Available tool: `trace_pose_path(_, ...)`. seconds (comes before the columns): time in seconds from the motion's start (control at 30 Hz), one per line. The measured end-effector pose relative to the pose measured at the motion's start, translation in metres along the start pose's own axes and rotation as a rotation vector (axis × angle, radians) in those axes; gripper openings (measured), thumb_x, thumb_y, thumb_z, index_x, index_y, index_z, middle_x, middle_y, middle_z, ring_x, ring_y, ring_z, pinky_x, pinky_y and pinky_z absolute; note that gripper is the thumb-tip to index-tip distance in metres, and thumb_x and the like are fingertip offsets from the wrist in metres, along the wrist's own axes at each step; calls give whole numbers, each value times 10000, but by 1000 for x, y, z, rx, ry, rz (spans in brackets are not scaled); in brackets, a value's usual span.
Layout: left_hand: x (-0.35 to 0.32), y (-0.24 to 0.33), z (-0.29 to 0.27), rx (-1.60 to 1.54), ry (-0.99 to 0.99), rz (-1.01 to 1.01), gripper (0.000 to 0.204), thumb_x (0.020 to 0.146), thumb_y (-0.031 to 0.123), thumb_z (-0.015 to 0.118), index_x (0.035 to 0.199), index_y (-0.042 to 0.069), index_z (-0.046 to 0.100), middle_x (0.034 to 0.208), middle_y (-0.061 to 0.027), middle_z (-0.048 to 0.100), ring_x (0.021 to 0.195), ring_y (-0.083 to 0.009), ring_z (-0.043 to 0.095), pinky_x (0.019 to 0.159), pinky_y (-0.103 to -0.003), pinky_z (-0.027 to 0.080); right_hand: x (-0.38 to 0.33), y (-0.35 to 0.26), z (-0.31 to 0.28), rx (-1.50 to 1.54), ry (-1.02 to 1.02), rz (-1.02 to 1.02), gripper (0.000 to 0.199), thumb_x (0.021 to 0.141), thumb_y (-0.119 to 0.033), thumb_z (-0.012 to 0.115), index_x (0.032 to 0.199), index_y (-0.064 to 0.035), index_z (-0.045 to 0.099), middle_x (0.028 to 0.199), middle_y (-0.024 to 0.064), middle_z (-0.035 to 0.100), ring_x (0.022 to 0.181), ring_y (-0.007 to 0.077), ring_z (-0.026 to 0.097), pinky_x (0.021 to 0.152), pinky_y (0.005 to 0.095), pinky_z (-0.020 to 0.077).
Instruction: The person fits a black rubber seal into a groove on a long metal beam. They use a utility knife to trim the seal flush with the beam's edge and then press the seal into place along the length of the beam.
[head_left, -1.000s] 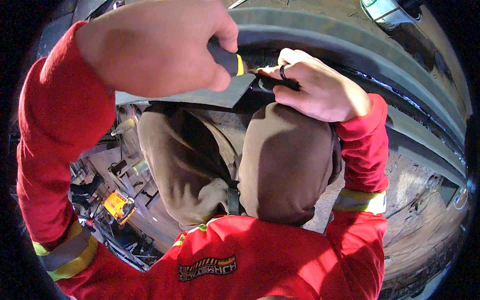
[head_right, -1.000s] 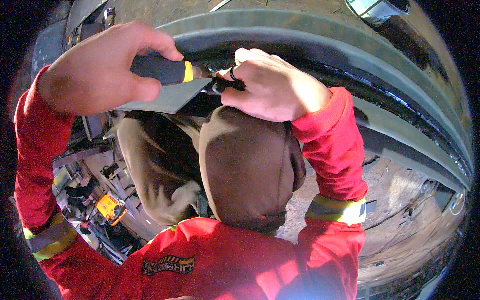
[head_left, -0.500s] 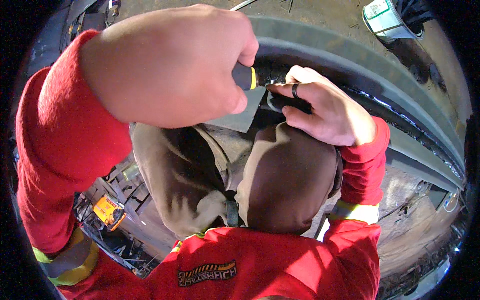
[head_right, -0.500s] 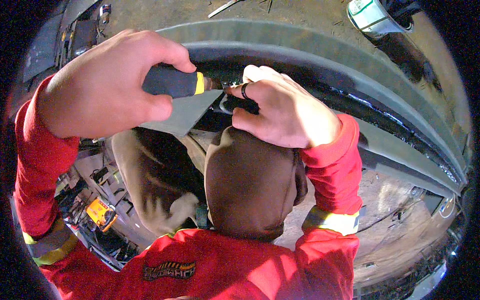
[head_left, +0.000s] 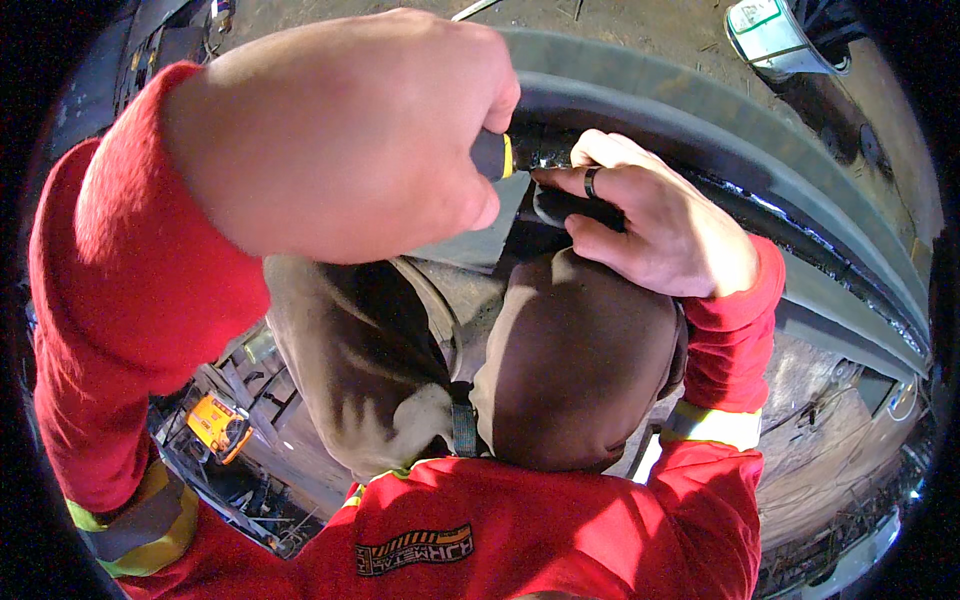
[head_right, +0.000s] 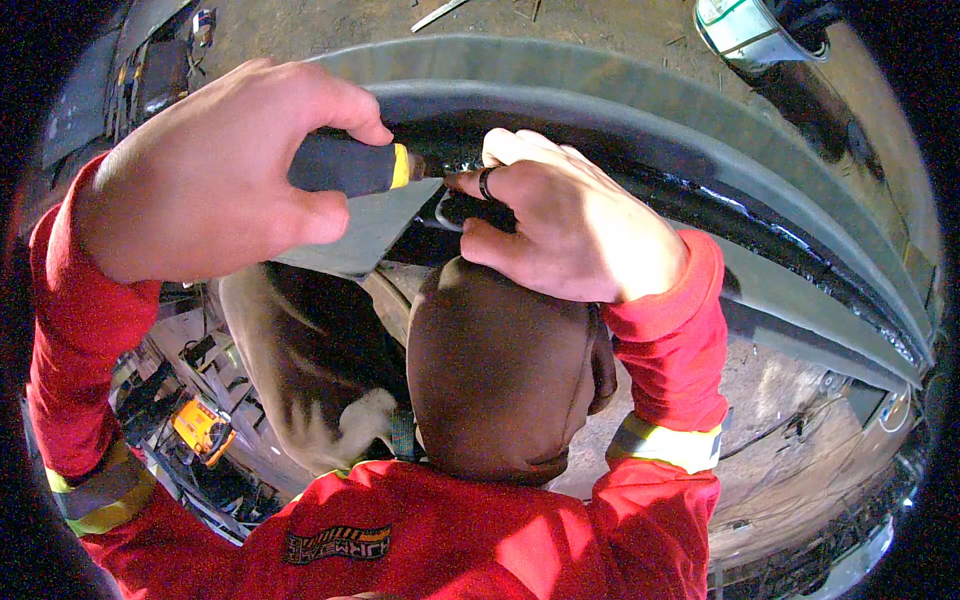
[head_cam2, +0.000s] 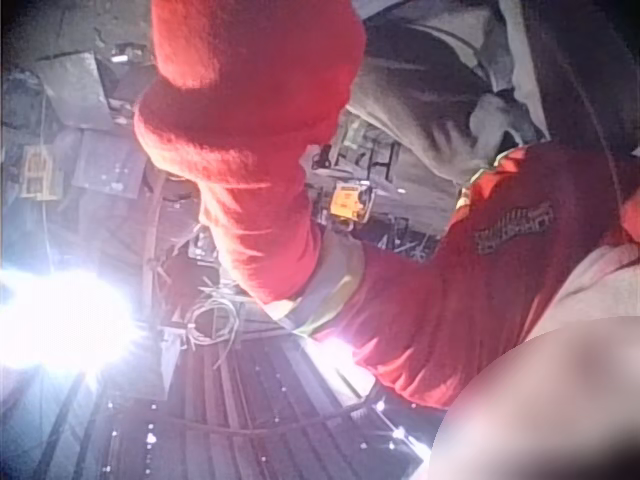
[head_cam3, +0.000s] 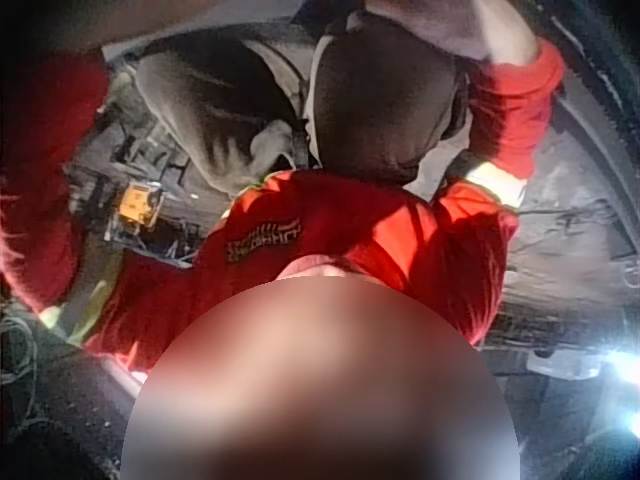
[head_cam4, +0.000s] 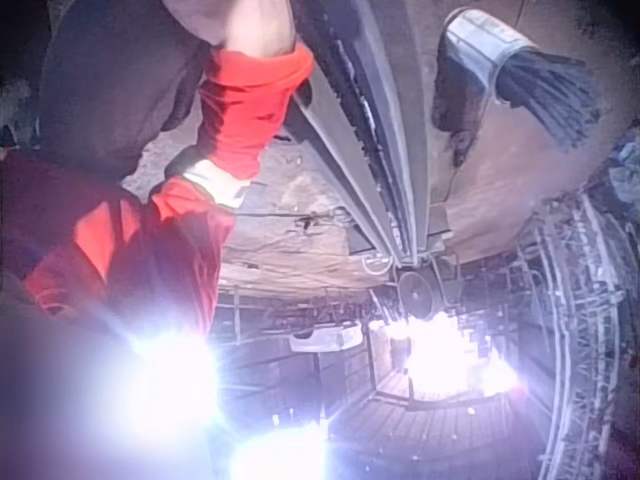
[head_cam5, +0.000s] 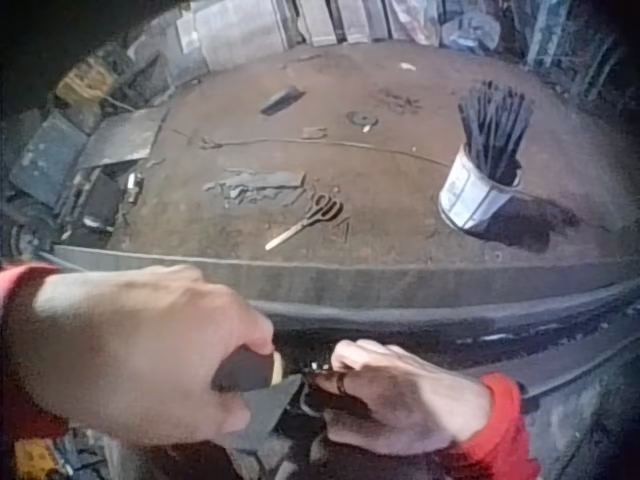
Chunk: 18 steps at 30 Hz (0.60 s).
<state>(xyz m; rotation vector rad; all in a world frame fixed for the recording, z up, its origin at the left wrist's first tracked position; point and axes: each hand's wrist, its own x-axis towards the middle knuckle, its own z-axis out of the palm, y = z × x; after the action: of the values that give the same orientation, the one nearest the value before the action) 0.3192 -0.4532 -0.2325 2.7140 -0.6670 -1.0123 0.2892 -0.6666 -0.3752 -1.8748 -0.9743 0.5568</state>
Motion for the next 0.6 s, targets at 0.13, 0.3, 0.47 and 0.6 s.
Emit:
trace_pose_path(0.13, -4, 3, -1, 4, -6, -23, 388, 691, 158, 672, 1042, -3, 650, 1005, -209, 654, 959, -366, 634, 867, -405, 499, 1, -3, 1, -5, -15, -2, 359, 783, -258, 649, 1009, 21, 645, 906, 215, 519, 885, 393, 542, 757, 455, 439)
trace_pose_path(0.3, -2, 4, 0, -1, -25, -26, 386, 691, 159, 669, 1042, 0, 649, 1006, -206, 654, 960, -367, 633, 867, -407, 498, 1, 1, 2, -26, -3, -8, 364, 787, -272, 645, 1010, 16, 647, 898, 216, 518, 881, 394, 542, 742, 458, 439)
trace_pose_path(0.47, -8, 5, 1, 42, 30, 12, 387, 686, 147, 663, 1043, -1, 644, 988, -203, 656, 944, -363, 637, 854, -406, 499, 3, 1, 4, -30, -7, -21, 360, 783, -287, 648, 982, 13, 644, 890, 214, 518, 868, 394, 540, 736, 456, 439)
trace_pose_path(0.6, -9, -2, -2, -22, 9, 54, 395, 679, 127, 657, 1049, -7, 635, 978, -201, 657, 898, -362, 644, 812, -399, 511, 0, 5, 4, -45, 16, -25, 335, 776, -270, 663, 941, 19, 633, 867, 205, 507, 838, 385, 539, 722, 450, 442)
